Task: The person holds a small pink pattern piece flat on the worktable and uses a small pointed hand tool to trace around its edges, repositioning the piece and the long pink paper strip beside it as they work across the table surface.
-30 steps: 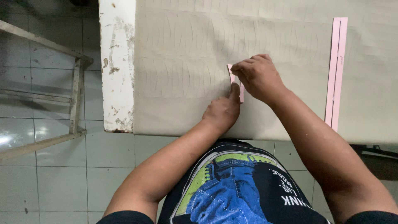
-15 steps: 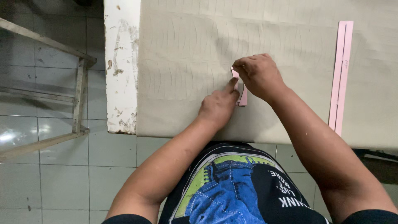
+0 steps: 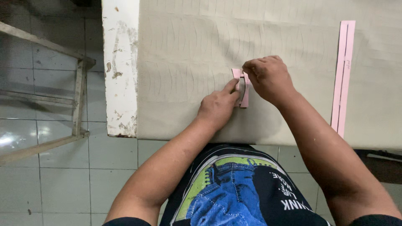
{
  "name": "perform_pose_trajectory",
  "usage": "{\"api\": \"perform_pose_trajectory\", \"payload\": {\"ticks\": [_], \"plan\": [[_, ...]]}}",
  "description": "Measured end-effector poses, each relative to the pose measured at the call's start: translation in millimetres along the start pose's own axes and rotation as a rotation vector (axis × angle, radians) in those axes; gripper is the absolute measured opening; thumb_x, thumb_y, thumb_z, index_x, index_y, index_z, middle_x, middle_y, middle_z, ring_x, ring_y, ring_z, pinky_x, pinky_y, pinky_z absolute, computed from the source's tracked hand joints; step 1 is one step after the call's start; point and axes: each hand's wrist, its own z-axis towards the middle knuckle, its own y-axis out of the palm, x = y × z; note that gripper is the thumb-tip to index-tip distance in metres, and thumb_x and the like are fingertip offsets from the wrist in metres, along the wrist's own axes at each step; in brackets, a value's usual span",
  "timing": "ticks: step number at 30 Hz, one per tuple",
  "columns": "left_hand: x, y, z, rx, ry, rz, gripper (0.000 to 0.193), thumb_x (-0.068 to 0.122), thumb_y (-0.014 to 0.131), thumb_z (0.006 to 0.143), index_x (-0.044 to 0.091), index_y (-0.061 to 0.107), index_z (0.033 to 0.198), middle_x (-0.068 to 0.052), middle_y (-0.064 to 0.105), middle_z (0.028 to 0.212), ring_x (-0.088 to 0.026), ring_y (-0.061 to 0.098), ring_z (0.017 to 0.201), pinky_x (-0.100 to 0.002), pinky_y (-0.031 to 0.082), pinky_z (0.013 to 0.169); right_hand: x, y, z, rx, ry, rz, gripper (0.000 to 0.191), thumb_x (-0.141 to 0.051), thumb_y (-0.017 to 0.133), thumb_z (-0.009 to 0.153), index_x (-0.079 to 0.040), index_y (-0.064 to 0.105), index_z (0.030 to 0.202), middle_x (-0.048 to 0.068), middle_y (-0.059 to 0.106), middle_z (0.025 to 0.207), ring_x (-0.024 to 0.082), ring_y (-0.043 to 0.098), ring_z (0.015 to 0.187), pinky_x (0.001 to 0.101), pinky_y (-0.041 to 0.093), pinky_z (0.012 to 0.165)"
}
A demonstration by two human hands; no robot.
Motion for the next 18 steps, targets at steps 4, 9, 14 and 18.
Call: {"api": "perform_pose_trajectory", "payload": {"ticks": [4,9,14,18], "plan": [[2,-4,1,0.010,0.011,0.015,0.023,0.019,0.059,0.090,0.013,0.068,0.110,-0.004,0.050,0.152,-0.030,0.073,0.084,-0.045,0.059,0.070,4,2,-6,0.022,0.048,0.049,0.010,-0.013,0.070,0.100,-0.009,0.076,0.106,0.008,0.076,0.096,0.032,0.068,0.092,0.0418,0.051,0.086],[2,-10,2,-0.072,-0.022,-0.001,0.016,0.021,0.057,0.094,0.014,0.067,0.104,-0.002,0.048,0.155,-0.031,0.073,0.086,-0.046,0.059,0.072,1,8,-17,0.102,0.107,0.075,0.011,-0.016,0.071,0.100,-0.009,0.076,0.107,0.011,0.074,0.094,0.034,0.067,0.092,0.0426,0.053,0.084],[2,-13,5,-0.115,-0.035,0.004,0.013,0.020,0.056,0.093,0.014,0.065,0.102,-0.002,0.046,0.156,-0.031,0.073,0.085,-0.047,0.059,0.071,0,10,-17,0.047,0.090,0.044,0.012,-0.017,0.071,0.101,-0.009,0.076,0.107,0.010,0.076,0.094,0.033,0.068,0.092,0.0433,0.053,0.083],[1,-12,4,-0.072,-0.029,-0.025,0.020,0.016,0.055,0.094,0.013,0.063,0.111,0.000,0.048,0.155,-0.031,0.074,0.086,-0.046,0.059,0.072,0,10,-13,0.045,0.161,0.065,0.013,-0.018,0.070,0.101,-0.009,0.077,0.108,0.011,0.075,0.095,0.033,0.068,0.092,0.0427,0.054,0.081]]}}
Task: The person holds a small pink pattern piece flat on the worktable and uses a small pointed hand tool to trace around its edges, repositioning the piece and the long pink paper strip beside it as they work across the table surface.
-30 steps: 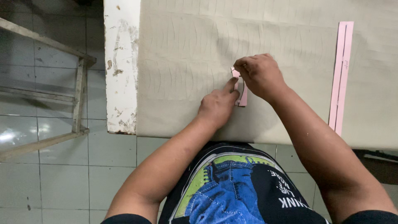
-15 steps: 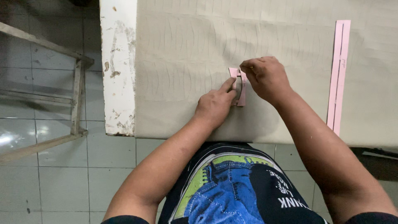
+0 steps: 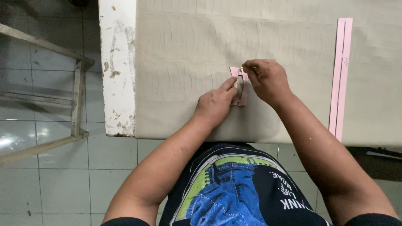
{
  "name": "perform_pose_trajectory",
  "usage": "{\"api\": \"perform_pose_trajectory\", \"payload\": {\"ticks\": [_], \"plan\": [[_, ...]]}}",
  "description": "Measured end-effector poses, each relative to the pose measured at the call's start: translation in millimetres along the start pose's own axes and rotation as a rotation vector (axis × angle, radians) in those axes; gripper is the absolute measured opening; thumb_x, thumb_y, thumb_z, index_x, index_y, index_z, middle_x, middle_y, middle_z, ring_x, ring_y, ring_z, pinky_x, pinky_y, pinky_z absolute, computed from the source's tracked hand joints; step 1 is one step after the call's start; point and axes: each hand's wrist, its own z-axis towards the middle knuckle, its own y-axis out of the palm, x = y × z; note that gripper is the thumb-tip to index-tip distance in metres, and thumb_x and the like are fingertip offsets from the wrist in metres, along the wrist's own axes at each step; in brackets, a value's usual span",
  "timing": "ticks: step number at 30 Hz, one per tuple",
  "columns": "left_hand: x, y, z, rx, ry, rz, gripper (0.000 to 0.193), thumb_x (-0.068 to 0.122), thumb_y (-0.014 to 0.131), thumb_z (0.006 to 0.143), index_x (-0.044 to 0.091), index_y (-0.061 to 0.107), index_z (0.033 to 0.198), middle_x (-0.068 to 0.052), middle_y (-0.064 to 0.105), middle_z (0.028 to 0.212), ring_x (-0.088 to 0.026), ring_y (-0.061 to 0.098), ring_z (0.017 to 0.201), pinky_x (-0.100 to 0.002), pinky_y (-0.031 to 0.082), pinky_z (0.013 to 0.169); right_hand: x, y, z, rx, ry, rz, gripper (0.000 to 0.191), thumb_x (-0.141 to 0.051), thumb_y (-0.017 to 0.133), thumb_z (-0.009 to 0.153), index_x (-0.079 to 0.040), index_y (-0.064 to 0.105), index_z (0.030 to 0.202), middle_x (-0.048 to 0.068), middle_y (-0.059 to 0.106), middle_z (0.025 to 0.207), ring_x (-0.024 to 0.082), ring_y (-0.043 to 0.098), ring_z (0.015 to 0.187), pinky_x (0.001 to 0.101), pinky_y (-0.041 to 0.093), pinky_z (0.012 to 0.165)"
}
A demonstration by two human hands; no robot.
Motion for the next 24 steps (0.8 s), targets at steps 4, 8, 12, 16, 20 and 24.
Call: {"api": "perform_pose_trajectory", "payload": {"ticks": [4,8,12,16,20,24], "plan": [[-3,0,1,0.006,-0.029,-0.054,0.022,0.016,0.055,0.093,0.013,0.062,0.114,0.005,0.050,0.154,-0.032,0.073,0.085,-0.047,0.058,0.071,2,0,-10,-0.006,0.039,0.017,0.013,-0.017,0.070,0.099,-0.009,0.077,0.107,0.012,0.076,0.096,0.033,0.069,0.093,0.0423,0.054,0.080],[-2,-3,0,0.000,-0.030,-0.061,0.013,0.020,0.061,0.091,0.014,0.063,0.103,0.006,0.051,0.153,-0.030,0.073,0.087,-0.047,0.058,0.072,6,5,-20,0.062,0.043,0.136,0.012,-0.015,0.071,0.102,-0.007,0.074,0.110,0.011,0.075,0.102,0.030,0.070,0.095,0.0399,0.056,0.084],[-3,-4,0,-0.030,-0.030,-0.011,0.010,0.019,0.064,0.092,0.015,0.064,0.100,0.005,0.051,0.155,-0.029,0.073,0.089,-0.046,0.058,0.075,8,10,-30,0.061,-0.057,0.083,0.013,-0.010,0.071,0.098,-0.007,0.076,0.109,0.010,0.076,0.102,0.031,0.070,0.095,0.0404,0.055,0.084],[-5,-3,0,0.004,0.027,0.005,0.026,0.022,0.071,0.086,0.014,0.064,0.110,0.001,0.051,0.151,-0.031,0.072,0.090,-0.046,0.057,0.074,-2,10,-64,-0.017,-0.156,0.036,0.010,-0.011,0.073,0.093,-0.009,0.076,0.102,0.010,0.075,0.095,0.032,0.069,0.090,0.0418,0.054,0.082],[-5,-2,1,0.031,0.059,0.049,0.038,0.021,0.075,0.082,0.013,0.064,0.117,0.001,0.053,0.148,-0.030,0.071,0.092,-0.045,0.057,0.078,-6,11,-75,-0.052,-0.122,0.075,0.012,-0.012,0.073,0.093,-0.010,0.076,0.104,0.009,0.075,0.094,0.031,0.070,0.090,0.0416,0.055,0.082],[-6,-1,3,-0.003,0.052,0.116,0.047,0.021,0.075,0.086,0.014,0.063,0.130,0.003,0.054,0.147,-0.028,0.064,0.107,-0.049,0.050,0.092,3,15,-49,0.024,-0.011,0.155,0.011,-0.013,0.071,0.099,-0.010,0.076,0.109,0.010,0.076,0.100,0.031,0.070,0.092,0.0409,0.056,0.081]]}}
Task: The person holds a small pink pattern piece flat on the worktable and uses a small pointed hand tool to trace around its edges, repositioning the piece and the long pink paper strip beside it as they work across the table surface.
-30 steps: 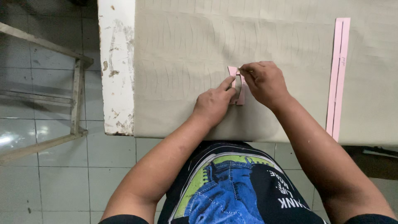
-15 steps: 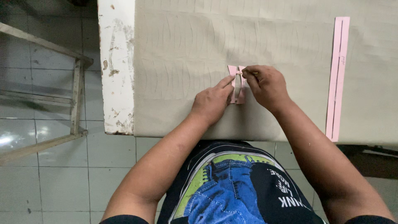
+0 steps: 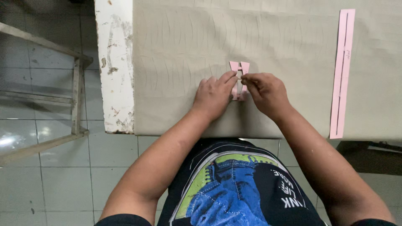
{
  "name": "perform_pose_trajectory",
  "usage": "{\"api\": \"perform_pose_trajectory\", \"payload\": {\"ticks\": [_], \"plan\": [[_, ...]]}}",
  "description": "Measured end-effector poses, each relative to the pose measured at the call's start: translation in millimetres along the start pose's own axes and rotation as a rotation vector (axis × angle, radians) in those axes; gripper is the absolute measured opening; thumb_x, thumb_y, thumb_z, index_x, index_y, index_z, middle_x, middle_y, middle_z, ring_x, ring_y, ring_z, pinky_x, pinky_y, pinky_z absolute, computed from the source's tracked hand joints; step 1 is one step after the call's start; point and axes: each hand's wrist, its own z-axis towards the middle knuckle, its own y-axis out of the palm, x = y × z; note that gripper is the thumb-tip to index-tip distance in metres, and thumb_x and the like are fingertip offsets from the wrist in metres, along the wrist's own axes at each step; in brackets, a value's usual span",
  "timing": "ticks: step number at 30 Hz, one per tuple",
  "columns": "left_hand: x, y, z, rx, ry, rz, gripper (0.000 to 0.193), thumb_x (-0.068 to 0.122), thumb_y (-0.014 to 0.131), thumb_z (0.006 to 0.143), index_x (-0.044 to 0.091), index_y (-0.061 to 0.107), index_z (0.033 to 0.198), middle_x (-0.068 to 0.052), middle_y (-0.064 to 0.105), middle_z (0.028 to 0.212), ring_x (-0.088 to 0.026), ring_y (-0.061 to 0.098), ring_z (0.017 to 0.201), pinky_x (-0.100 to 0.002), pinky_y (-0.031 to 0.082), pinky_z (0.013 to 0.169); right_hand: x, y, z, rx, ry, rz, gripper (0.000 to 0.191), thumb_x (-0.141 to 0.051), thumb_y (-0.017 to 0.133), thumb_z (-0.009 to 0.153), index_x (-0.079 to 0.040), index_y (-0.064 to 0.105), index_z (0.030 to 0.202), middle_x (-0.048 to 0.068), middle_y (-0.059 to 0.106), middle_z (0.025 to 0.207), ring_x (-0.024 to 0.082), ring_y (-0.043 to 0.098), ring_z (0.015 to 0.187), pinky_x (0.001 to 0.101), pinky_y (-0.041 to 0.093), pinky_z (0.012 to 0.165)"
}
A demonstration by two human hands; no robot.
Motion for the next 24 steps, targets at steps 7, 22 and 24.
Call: {"api": "perform_pose_trajectory", "payload": {"ticks": [7,22,24], "plan": [[-6,-5,10,0.070,0.065,0.011,0.050,0.030,0.083,0.072,0.016,0.070,0.119,0.000,0.044,0.153,-0.035,0.027,0.148,-0.069,0.011,0.116,-10,2,-33,-0.119,0.068,-0.025,0.012,-0.014,0.072,0.095,-0.009,0.078,0.104,0.013,0.076,0.094,0.033,0.071,0.090,0.0416,0.056,0.081],[-4,-16,23,-0.064,-0.029,-0.013,0.031,0.028,0.083,0.074,0.022,0.075,0.104,0.005,0.047,0.149,-0.035,0.024,0.151,-0.072,0.002,0.119,-6,11,-44,-0.058,0.019,-0.013,0.020,-0.006,0.070,0.091,-0.007,0.074,0.110,0.012,0.076,0.102,0.031,0.071,0.093,0.0397,0.057,0.082],[-4,-15,23,-0.068,-0.034,-0.010,0.030,0.028,0.083,0.075,0.022,0.075,0.103,0.005,0.047,0.149,-0.035,0.024,0.151,-0.072,0.002,0.120,-8,12,-45,-0.040,-0.053,-0.069,0.020,-0.005,0.071,0.089,-0.007,0.073,0.109,0.011,0.075,0.103,0.032,0.070,0.095,0.0414,0.056,0.084]]}}
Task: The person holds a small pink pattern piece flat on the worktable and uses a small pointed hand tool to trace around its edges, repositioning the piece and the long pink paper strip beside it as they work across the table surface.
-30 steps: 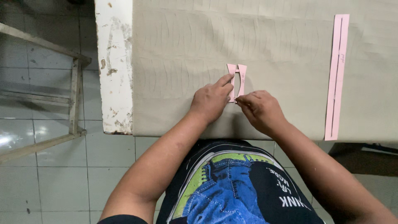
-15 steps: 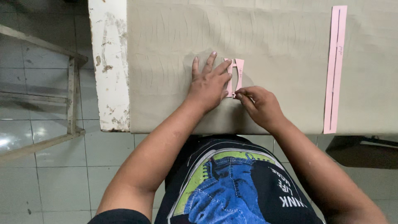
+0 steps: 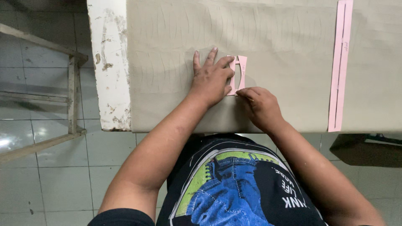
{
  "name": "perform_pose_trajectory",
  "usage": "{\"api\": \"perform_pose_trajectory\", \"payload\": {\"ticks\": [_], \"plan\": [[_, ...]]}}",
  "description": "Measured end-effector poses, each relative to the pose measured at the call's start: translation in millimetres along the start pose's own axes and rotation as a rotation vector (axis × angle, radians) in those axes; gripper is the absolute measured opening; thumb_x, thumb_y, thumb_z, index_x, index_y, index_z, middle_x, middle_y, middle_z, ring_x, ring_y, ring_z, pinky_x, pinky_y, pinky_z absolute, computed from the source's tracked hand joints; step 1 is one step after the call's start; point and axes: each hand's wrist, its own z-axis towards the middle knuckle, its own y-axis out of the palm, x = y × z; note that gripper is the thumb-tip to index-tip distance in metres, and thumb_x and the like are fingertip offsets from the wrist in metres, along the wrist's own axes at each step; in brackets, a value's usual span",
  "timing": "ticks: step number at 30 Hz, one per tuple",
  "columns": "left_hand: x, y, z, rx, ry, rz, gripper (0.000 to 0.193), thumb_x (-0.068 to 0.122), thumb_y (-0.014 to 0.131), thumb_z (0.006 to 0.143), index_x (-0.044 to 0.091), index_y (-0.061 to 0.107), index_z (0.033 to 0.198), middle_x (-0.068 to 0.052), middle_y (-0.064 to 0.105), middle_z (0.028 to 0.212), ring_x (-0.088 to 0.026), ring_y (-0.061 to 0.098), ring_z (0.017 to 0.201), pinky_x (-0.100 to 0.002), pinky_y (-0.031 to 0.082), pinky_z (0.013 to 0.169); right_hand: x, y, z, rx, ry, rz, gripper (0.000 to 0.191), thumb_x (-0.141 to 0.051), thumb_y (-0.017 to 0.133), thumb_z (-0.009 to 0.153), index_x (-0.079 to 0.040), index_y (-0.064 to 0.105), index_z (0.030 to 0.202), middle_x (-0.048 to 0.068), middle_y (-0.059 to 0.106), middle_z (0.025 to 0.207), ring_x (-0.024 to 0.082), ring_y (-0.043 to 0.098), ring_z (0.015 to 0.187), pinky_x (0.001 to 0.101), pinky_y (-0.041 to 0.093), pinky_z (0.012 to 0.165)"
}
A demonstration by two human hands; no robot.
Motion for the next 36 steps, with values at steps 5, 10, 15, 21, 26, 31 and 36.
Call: {"api": "perform_pose_trajectory", "payload": {"ticks": [5,10,15,21,26,31,36], "plan": [[-0.1,-0.1,1.9,-0.032,-0.017,0.010,0.029,0.028,0.082,0.076,0.023,0.075,0.104,0.006,0.045,0.150,-0.034,0.022,0.152,-0.071,0.000,0.120,-0.3,0.5,0.6,-0.022,0.046,0.025,0.021,-0.005,0.070,0.090,-0.007,0.072,0.110,0.010,0.074,0.103,0.031,0.070,0.095,0.0410,0.056,0.083],[1.1,-0.4,2.9,-0.055,-0.037,0.012,0.027,0.030,0.081,0.079,0.025,0.076,0.105,0.007,0.044,0.151,-0.032,0.020,0.153,-0.069,-0.002,0.121,1.7,0.6,-0.5,-0.014,0.013,0.055,0.013,-0.006,0.070,0.094,-0.006,0.071,0.107,0.010,0.075,0.104,0.030,0.071,0.095,0.0398,0.057,0.083],[1.5,-1.7,3.1,-0.059,-0.042,0.001,0.026,0.029,0.081,0.078,0.025,0.076,0.103,0.007,0.044,0.151,-0.032,0.020,0.153,-0.071,-0.002,0.120,2.4,1.0,-2.9,-0.011,0.041,0.088,0.015,-0.005,0.070,0.093,-0.006,0.071,0.108,0.010,0.075,0.103,0.031,0.071,0.094,0.0399,0.057,0.082],[1.9,-2.2,3.1,-0.020,-0.039,-0.014,0.020,0.028,0.081,0.078,0.025,0.078,0.098,0.007,0.048,0.147,-0.032,0.024,0.152,-0.071,-0.002,0.119,2.2,1.0,-3.1,0.014,-0.021,0.097,0.017,-0.004,0.069,0.092,-0.006,0.071,0.109,0.010,0.074,0.106,0.030,0.071,0.095,0.0395,0.058,0.082],[0.5,0.1,5.1,0.006,-0.048,-0.033,0.018,0.027,0.082,0.076,0.025,0.079,0.094,0.009,0.052,0.143,-0.032,0.028,0.151,-0.072,-0.001,0.120,-4.6,9.2,0.8,-0.017,-0.063,0.094,0.020,-0.002,0.069,0.091,-0.008,0.072,0.111,0.010,0.074,0.106,0.032,0.070,0.096,0.0415,0.057,0.083],[-1.7,1.8,4.8,0.047,-0.026,-0.041,0.016,0.026,0.082,0.076,0.025,0.080,0.092,0.009,0.055,0.142,-0.033,0.030,0.150,-0.073,0.000,0.118,-3.0,7.2,1.1,-0.035,-0.062,0.068,0.025,-0.003,0.069,0.087,-0.008,0.072,0.112,0.010,0.074,0.107,0.032,0.070,0.097,0.0422,0.057,0.085],[-0.9,3.5,6.1,0.061,-0.023,-0.038,0.013,0.026,0.079,0.080,0.026,0.080,0.092,0.008,0.055,0.141,-0.033,0.030,0.149,-0.075,0.000,0.118,0.7,10.2,0.9,-0.042,-0.039,0.114,0.024,-0.002,0.068,0.090,-0.009,0.072,0.112,0.011,0.074,0.108,0.032,0.071,0.097,0.0417,0.057,0.084]]}}
